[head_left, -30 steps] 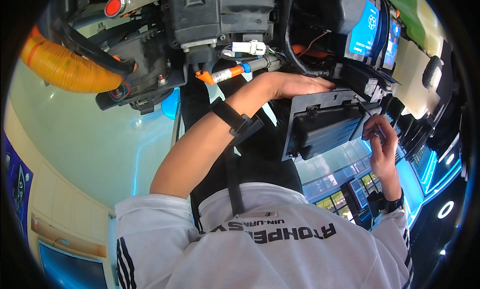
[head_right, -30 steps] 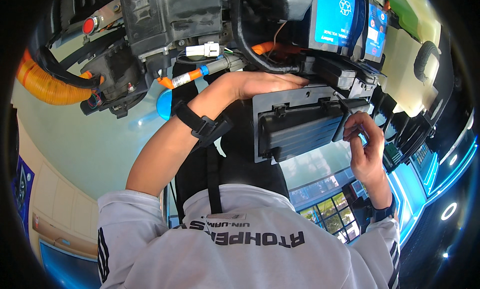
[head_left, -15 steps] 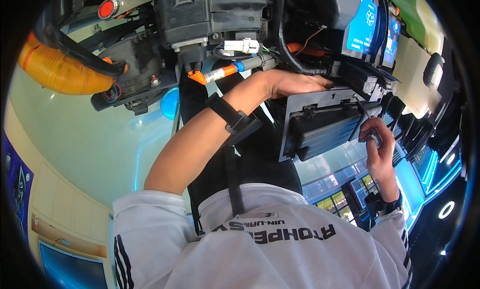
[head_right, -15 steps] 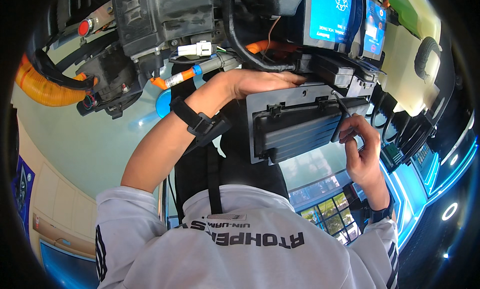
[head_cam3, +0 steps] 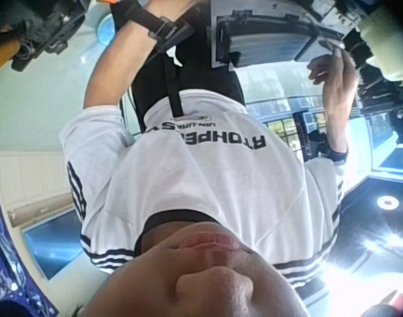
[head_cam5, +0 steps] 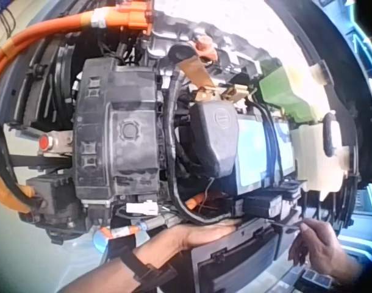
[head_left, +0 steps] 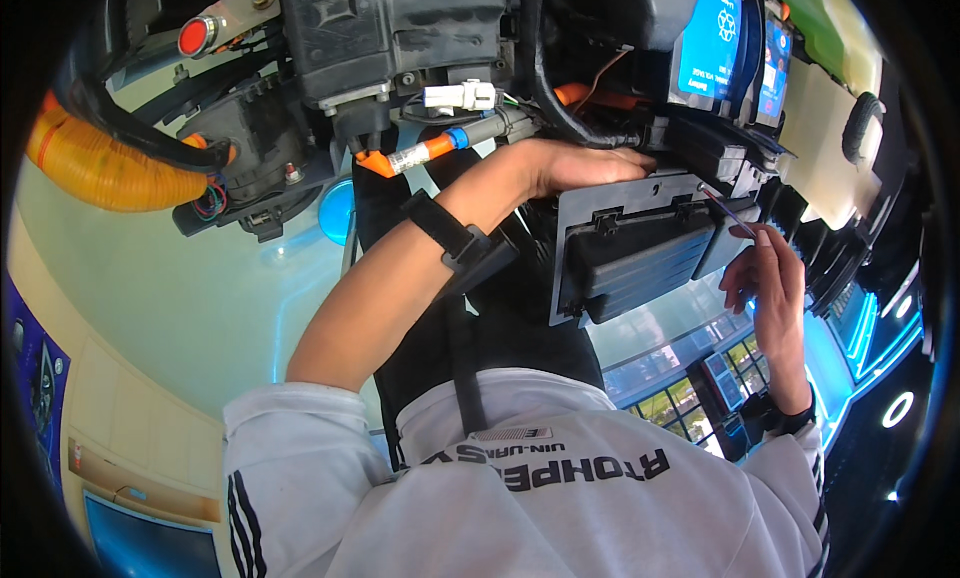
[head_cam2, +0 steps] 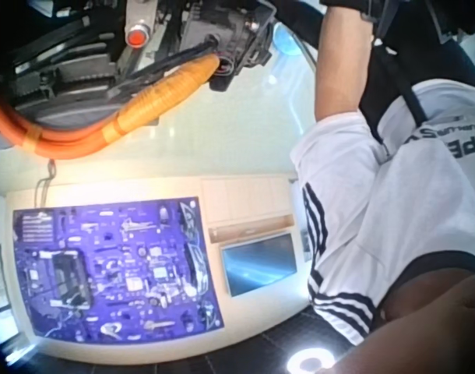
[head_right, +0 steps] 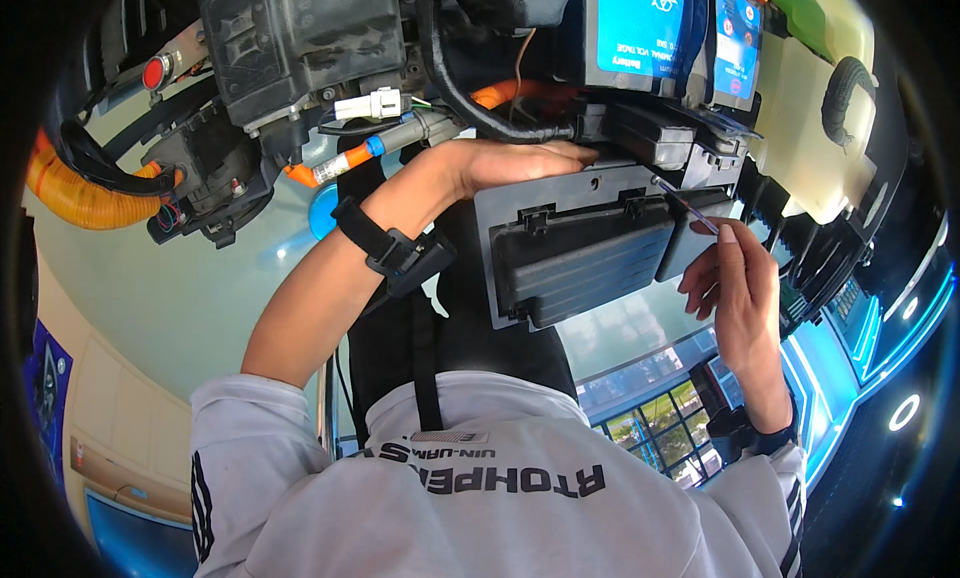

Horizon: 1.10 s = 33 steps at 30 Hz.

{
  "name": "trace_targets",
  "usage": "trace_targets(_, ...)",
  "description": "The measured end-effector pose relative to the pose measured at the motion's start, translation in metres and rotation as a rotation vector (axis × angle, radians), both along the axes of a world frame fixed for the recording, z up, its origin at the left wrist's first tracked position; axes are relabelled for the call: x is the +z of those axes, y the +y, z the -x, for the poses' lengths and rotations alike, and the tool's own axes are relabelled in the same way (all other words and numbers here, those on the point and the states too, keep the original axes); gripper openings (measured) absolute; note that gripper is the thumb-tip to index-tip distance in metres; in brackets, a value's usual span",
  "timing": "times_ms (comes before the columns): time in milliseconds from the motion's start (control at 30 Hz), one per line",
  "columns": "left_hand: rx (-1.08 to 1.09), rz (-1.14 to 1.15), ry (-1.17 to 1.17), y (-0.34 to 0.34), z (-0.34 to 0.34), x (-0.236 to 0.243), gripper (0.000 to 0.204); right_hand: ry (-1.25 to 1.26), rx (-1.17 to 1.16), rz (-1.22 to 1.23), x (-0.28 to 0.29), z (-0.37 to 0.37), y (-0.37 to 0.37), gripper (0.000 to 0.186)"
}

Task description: Loosening and tightening bolts on the internal components of an electric vehicle using a wrench.

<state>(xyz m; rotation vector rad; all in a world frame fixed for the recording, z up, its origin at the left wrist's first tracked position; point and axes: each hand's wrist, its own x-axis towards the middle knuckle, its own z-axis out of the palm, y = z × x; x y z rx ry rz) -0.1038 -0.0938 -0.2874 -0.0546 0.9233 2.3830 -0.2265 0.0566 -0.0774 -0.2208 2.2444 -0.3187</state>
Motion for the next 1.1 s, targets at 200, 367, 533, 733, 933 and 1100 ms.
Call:
trace_targets(200,0.019,-0.059,0.000,0.003,0.000,-0.001,0.069,-0.112,0.006,0.016,0.000,0.013,-0.005,0.034)
trace_targets(367,0.051,-0.098,0.075,0.018,0.005,-0.023,0.065,-0.086,0.094,0.010,-0.002,0.012,-0.009,0.031)
trace_targets(533,0.093,-0.223,0.263,0.020,0.010,-0.024,0.060,-0.058,0.166,-0.014,0.000,0.010,-0.010,0.030)
trace_targets(733,0.069,-0.289,0.167,0.020,0.011,-0.024,0.057,-0.027,0.275,-0.091,0.004,0.008,-0.023,0.024)
trace_targets(933,0.105,-0.266,0.144,0.025,0.011,-0.025,0.054,0.325,1.218,-0.031,0.000,0.005,-0.018,0.038)
trace_targets(1100,0.075,-0.223,0.128,0.009,0.010,-0.008,0.058,-0.031,0.100,-0.001,0.001,-0.008,-0.014,0.037)
